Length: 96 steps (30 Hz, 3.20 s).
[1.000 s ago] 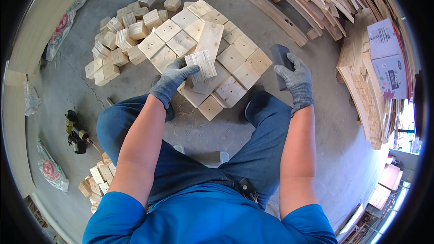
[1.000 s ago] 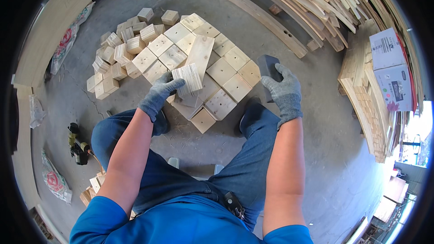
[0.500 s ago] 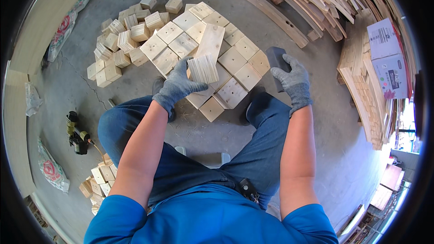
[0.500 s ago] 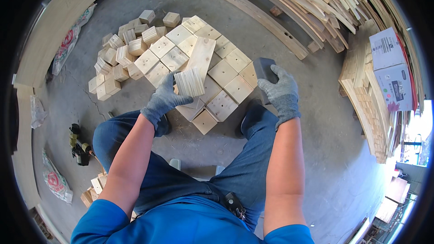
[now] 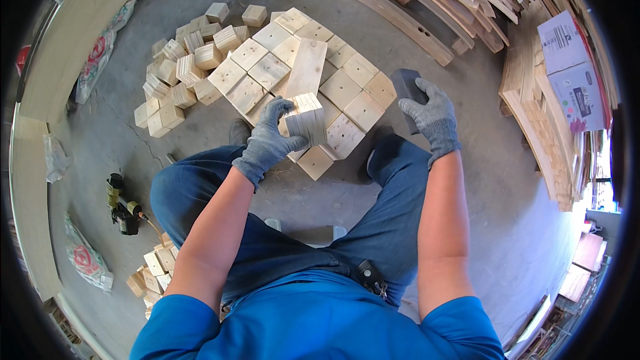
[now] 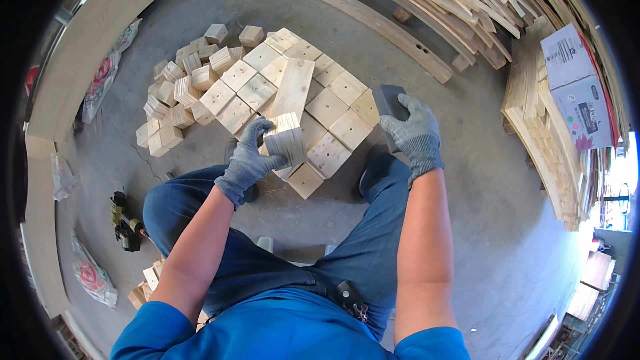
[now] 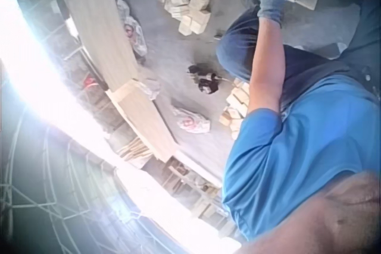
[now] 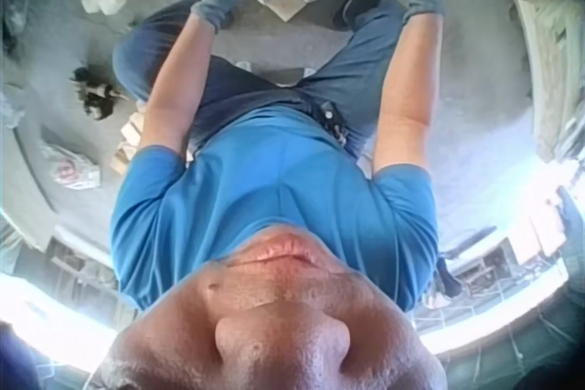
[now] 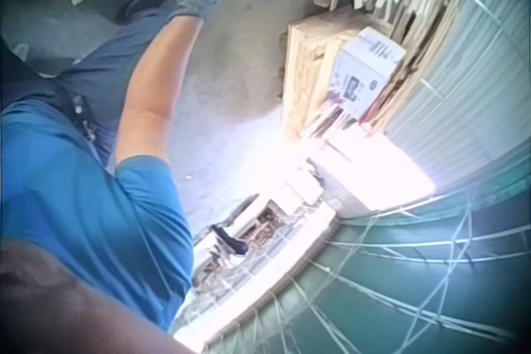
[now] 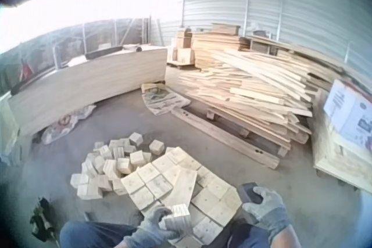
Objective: The person sits on the floor and sands small wooden blocks using a sanding block. They pick up each block, sand its surfaces, and place it back into a pile. The person repeats this process for multiple blocks.
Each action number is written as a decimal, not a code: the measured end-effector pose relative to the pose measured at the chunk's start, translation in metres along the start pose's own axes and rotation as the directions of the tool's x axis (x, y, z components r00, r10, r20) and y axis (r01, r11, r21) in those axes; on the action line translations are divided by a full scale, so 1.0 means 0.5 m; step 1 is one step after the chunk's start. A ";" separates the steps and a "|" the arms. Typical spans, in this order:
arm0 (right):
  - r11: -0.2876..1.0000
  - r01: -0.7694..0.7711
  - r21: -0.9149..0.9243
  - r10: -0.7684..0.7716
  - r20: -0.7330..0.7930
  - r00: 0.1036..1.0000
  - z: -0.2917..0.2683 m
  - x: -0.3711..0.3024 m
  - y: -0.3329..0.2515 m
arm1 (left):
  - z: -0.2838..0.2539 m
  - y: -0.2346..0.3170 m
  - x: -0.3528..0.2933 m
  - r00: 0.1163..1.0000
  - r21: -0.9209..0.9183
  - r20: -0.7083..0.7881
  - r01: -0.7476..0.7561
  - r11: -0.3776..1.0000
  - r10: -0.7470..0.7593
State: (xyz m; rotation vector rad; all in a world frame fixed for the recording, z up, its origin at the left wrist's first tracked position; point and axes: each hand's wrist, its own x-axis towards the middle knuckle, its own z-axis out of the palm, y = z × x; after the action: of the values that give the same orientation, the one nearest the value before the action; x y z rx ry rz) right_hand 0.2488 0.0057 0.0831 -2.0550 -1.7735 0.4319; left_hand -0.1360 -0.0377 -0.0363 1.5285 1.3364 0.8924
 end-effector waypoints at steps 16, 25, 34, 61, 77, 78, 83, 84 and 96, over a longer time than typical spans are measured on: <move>1.000 0.030 0.010 -0.030 0.024 0.999 -0.003 -0.002 -0.008 | -0.021 0.023 0.017 0.963 -0.146 0.144 0.248 0.958 -0.228; 0.999 0.055 0.000 -0.055 0.018 0.998 -0.001 0.002 -0.014 | -0.039 0.083 0.064 0.993 -0.318 0.036 0.115 0.941 -0.109; 0.991 0.131 -0.009 -0.131 0.025 0.991 0.011 -0.010 -0.036 | -0.043 0.003 0.124 0.994 -0.159 -0.047 0.091 0.983 -0.100; 0.783 0.585 -0.209 -0.586 0.065 0.808 0.173 0.041 -0.360 | -0.039 -0.048 0.109 0.997 -0.131 -0.077 0.021 0.991 -0.031; 0.773 0.621 -0.131 -0.620 0.055 0.783 0.152 0.028 -0.350 | -0.027 -0.051 0.102 0.998 -0.201 -0.057 0.007 0.980 -0.019; 0.757 0.653 -0.024 -0.648 0.098 0.755 0.155 0.025 -0.342 | -0.027 -0.054 0.099 0.998 -0.179 -0.058 0.022 0.984 -0.032; 0.691 0.718 0.083 -0.715 0.222 0.663 0.178 -0.020 -0.308 | -0.021 -0.050 0.083 0.998 -0.178 -0.060 -0.008 0.984 -0.003; 0.690 0.720 0.077 -0.713 0.245 0.657 0.185 -0.023 -0.299 | -0.014 -0.045 0.082 0.995 -0.188 -0.101 -0.020 0.982 0.001; 0.814 0.567 -0.124 -0.573 -0.011 0.819 0.173 -0.067 -0.311 | -0.005 -0.075 0.077 0.995 -0.029 -0.100 -0.010 1.000 0.007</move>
State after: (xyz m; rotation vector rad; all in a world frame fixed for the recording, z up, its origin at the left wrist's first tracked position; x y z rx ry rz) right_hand 0.0680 -0.0004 0.0816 -1.4597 -2.3037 0.0949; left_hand -0.1450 0.0016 -0.0722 1.4845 1.3830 1.0014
